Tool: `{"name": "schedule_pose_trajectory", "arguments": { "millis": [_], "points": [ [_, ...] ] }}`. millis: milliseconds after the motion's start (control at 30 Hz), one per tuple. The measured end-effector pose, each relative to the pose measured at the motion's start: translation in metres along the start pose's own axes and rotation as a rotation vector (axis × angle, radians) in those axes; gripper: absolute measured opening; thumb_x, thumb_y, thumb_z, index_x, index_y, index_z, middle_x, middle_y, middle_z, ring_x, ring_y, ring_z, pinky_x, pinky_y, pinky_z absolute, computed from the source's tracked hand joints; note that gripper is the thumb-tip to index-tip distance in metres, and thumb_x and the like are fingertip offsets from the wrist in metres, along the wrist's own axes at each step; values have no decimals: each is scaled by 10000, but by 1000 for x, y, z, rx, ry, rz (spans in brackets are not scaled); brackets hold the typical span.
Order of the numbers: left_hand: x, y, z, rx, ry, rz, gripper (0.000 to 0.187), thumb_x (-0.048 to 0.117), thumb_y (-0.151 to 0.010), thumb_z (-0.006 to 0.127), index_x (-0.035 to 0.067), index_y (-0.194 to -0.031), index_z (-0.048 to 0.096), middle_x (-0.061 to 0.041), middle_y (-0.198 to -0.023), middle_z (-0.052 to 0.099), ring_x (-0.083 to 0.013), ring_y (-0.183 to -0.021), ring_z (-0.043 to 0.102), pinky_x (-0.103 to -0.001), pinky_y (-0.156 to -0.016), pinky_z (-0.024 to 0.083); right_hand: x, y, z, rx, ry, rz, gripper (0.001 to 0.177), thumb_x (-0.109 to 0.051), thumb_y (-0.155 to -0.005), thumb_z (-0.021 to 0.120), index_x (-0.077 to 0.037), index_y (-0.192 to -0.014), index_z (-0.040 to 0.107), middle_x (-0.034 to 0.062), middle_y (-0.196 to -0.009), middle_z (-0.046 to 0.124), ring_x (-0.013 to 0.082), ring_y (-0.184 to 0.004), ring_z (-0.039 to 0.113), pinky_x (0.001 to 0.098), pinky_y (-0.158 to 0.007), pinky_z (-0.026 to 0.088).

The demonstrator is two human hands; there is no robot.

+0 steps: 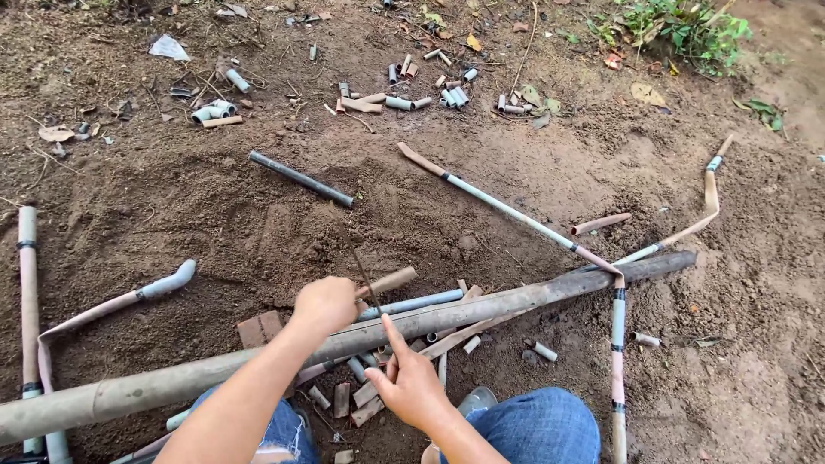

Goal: Cutting PVC pipes using a manual wire saw while sitting on the ground.

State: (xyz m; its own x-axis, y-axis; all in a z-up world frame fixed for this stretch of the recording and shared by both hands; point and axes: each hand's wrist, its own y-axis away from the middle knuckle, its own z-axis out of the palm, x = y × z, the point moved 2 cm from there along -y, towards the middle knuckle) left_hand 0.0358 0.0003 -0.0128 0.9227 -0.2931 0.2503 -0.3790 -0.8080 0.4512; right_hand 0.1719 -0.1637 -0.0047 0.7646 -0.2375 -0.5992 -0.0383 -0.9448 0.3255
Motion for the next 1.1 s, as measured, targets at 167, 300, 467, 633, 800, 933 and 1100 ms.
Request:
{"name": "schedule_pose_trajectory", "arguments": {
  "millis": [167,300,467,633,800,933,1100],
  "points": [
    [-12,-3,-17,11,-11,-9,347,493,-994,696,174,-1016,831,-39,-901,805,-229,-810,778,-382,-753,623,-2,7,-3,29,-39,-54,911,-263,-957,721,-190,-1726,237,-18,-691,603,152,-622,579,309,-607,473],
    [-7,1,-19,-27,-34,-42,346,516,-1031,661,205,-1084,803,-3,-880,798,-161,-757,768,-332,-720,639,-10,3,-10,1,-16,-47,891,-306,-970,702,-206,-1730,248,-18,-693,592,153,-629,569,313,-603,458],
    [-15,2,-27,15,2,-40,371,537,-1016,653,203,-1059,806,-20,-874,800,-200,-778,776,-365,-726,630,-6,3,1,42,-39,-84,923,-268,-948,723,-221,-1732,238,-19,-686,592,154,-622,566,309,-614,474],
    [-29,0,-22,51,19,-127,382,565,-1015,647,225,-1060,815,-28,-892,813,-227,-810,792,-395,-761,619,-9,6,2,27,-44,-153,890,-238,-949,718,-205,-1720,275,-9,-730,606,165,-649,576,318,-624,479],
    [-15,5,-25,27,-23,-15,326,537,-969,697,243,-1002,835,-8,-868,808,-228,-824,776,-398,-766,607,-9,0,0,45,-13,-108,926,-295,-940,723,-215,-1729,244,-17,-703,601,161,-629,580,310,-605,480],
    [-36,9,-43,-4,-15,-147,502,664,-1018,565,229,-1028,814,35,-762,767,-96,-664,734,-281,-684,610,-13,7,2,22,-18,-172,903,-255,-957,723,-218,-1728,253,-6,-725,613,168,-650,587,320,-624,486],
    [-18,-3,-6,80,45,-11,366,518,-939,754,164,-1000,820,-72,-942,807,-295,-875,778,-435,-806,611,-16,-1,-1,10,-46,-84,937,-258,-962,720,-187,-1737,199,-3,-689,593,159,-613,562,315,-596,468]
  ]
}}
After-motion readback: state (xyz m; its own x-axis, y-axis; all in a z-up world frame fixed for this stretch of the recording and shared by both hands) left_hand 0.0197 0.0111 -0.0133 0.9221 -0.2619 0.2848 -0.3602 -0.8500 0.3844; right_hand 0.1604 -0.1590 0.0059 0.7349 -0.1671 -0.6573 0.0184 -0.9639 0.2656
